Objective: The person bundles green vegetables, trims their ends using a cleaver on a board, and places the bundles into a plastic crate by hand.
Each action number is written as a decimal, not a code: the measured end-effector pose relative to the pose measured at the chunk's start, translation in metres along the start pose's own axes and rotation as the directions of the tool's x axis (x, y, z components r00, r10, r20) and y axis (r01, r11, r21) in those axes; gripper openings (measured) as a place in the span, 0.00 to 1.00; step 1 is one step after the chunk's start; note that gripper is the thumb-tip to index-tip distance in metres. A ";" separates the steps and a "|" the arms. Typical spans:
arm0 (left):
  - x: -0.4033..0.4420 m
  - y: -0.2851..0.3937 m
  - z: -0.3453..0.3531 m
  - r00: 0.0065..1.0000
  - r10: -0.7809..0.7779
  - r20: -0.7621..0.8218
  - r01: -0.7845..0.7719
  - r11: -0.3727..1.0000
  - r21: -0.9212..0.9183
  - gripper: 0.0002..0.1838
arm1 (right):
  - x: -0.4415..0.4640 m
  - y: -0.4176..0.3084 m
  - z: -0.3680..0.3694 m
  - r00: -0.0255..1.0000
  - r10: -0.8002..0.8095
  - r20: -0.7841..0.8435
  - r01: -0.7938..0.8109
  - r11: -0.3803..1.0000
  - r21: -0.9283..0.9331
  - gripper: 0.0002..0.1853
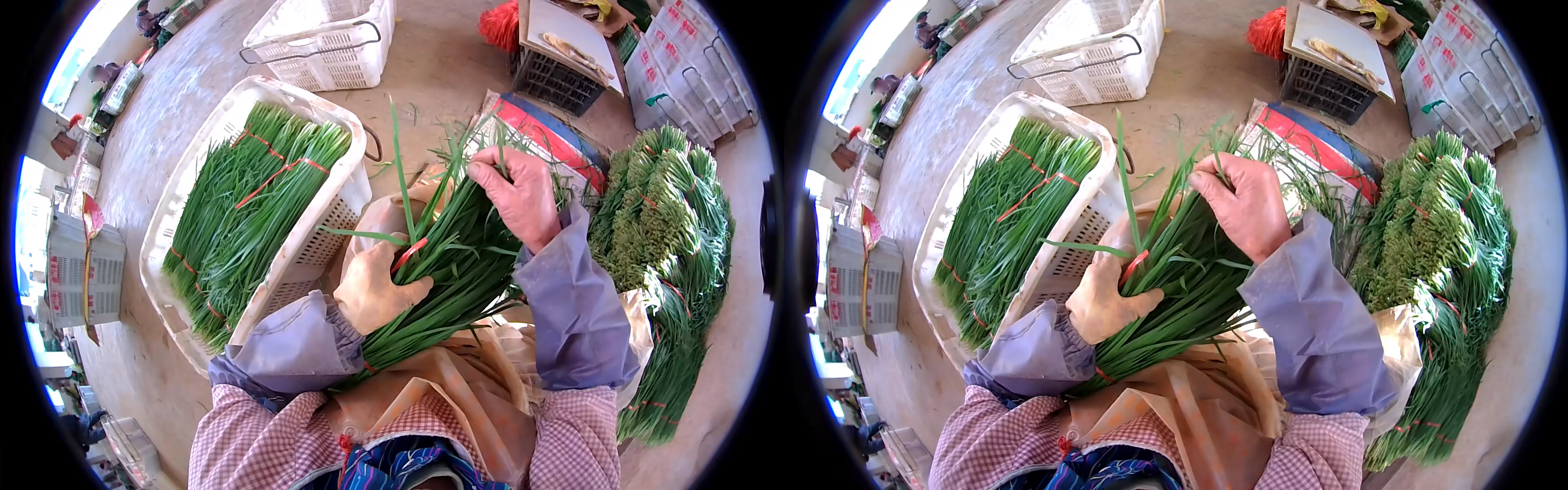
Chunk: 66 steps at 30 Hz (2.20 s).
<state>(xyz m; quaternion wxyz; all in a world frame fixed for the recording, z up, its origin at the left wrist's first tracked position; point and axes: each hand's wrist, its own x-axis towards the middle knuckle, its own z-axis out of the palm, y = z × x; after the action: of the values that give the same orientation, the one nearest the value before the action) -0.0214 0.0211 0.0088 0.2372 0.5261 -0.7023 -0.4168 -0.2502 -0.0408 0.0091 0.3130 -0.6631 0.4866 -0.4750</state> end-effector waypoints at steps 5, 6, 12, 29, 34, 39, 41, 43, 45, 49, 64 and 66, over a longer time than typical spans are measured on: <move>0.006 0.002 -0.003 0.994 -0.049 0.100 0.066 0.983 -0.170 0.35 | -0.021 0.028 -0.048 0.834 -0.035 -0.550 -0.180 0.926 -0.333 0.05; 0.007 0.000 -0.003 0.995 0.022 0.100 -0.003 0.982 -0.190 0.39 | -0.031 0.047 -0.072 0.873 -0.061 -0.484 -0.211 0.847 -0.488 0.06; 0.017 -0.023 0.002 0.957 0.233 0.173 -0.167 0.929 -0.329 0.56 | -0.101 0.013 -0.080 0.878 -0.286 -0.384 -0.118 0.647 -0.753 0.17; 0.011 -0.035 -0.018 0.972 -0.166 0.169 0.237 0.712 -0.661 0.34 | -0.170 -0.003 0.055 0.980 -0.132 0.150 0.184 0.886 -0.425 0.27; 0.009 -0.037 -0.015 0.978 -0.175 0.112 0.207 0.777 -0.594 0.30 | -0.130 -0.016 0.049 0.976 -0.156 -0.150 0.144 0.986 -0.087 0.14; 0.006 -0.033 -0.015 0.952 -0.258 0.163 0.305 0.758 -0.577 0.27 | -0.070 -0.033 0.062 1.000 -0.011 -0.013 0.009 0.995 -0.103 0.10; 0.005 -0.032 -0.013 0.961 -0.258 0.099 0.270 0.799 -0.537 0.27 | -0.054 -0.022 0.069 0.988 0.134 0.071 -0.120 0.976 -0.180 0.12; 0.004 -0.044 -0.011 0.967 -0.251 0.051 0.247 0.864 -0.439 0.28 | -0.050 -0.015 0.075 0.997 0.049 0.065 -0.032 0.971 -0.236 0.09; 0.004 -0.047 -0.011 0.971 -0.235 0.050 0.233 0.871 -0.433 0.29 | -0.051 -0.008 0.080 0.996 -0.088 0.018 0.089 0.946 -0.312 0.07; 0.005 -0.049 -0.012 0.972 -0.226 0.062 0.230 0.868 -0.440 0.30 | -0.049 0.032 0.049 0.962 -0.089 -0.258 -0.054 0.864 -0.500 0.06; 0.007 -0.035 -0.011 0.998 -0.034 0.051 0.044 0.979 -0.200 0.39 | -0.140 0.001 0.067 0.960 -0.209 0.185 0.277 0.802 -0.529 0.27; 0.006 -0.046 -0.013 0.999 -0.051 -0.009 0.047 0.960 -0.276 0.37 | -0.165 -0.003 0.067 0.977 -0.065 0.203 0.158 0.860 -0.485 0.24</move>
<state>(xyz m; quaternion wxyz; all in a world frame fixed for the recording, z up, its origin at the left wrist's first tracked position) 0.0118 0.0064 -0.0230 0.3033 0.5086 -0.6223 -0.5120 -0.1988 0.1123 -0.0654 0.1458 -0.7884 0.5230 -0.2893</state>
